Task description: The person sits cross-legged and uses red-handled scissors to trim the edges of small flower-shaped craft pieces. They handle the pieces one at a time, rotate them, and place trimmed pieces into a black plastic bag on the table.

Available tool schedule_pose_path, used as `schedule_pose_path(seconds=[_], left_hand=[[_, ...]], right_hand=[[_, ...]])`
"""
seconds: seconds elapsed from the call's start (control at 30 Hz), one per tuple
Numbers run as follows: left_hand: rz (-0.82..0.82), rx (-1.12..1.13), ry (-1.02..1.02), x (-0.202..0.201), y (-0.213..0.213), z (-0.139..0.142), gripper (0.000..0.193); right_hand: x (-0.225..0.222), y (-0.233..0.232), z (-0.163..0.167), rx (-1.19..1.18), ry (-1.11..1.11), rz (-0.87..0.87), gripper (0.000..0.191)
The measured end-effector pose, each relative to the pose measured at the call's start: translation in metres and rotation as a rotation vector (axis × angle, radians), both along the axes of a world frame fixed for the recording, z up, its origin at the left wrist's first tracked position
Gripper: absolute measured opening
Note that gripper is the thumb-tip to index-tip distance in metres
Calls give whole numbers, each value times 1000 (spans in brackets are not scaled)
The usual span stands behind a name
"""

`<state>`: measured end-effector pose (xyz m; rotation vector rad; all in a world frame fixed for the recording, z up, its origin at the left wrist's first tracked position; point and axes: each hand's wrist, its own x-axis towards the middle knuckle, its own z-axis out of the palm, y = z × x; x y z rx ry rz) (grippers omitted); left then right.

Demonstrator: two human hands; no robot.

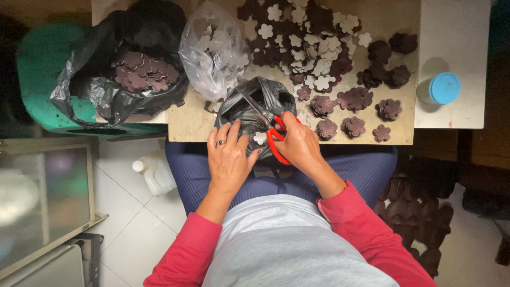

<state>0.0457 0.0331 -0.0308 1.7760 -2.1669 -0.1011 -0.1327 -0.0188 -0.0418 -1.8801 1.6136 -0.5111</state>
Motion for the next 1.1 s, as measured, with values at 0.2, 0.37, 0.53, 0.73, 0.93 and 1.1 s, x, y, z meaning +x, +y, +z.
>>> schedule_pose_path(seconds=[0.2,0.37,0.53,0.73,0.93,1.1], left_hand=[[33,66,7,8,-3,-10,65],[50,66,-13,6,-10,-14,62],[55,8,52,3,-10,-16,54],[-25,-31,149,-10,-11,-22,35],[-17,-85,212,-19,-32,-18,16],[36,-248,339,-15,-42,-4,12]], right_hand=[[6,14,-17,-56,55,38,56],[14,11,-23,-125,-57,-54,47],[-4,-2,-11,129,-337,-371,42],[-29,-3,-7,50,-562,-276,37],[-27,2,-15,71,-730,-291,33],[-29,1,-6,91,-758,-346,32]])
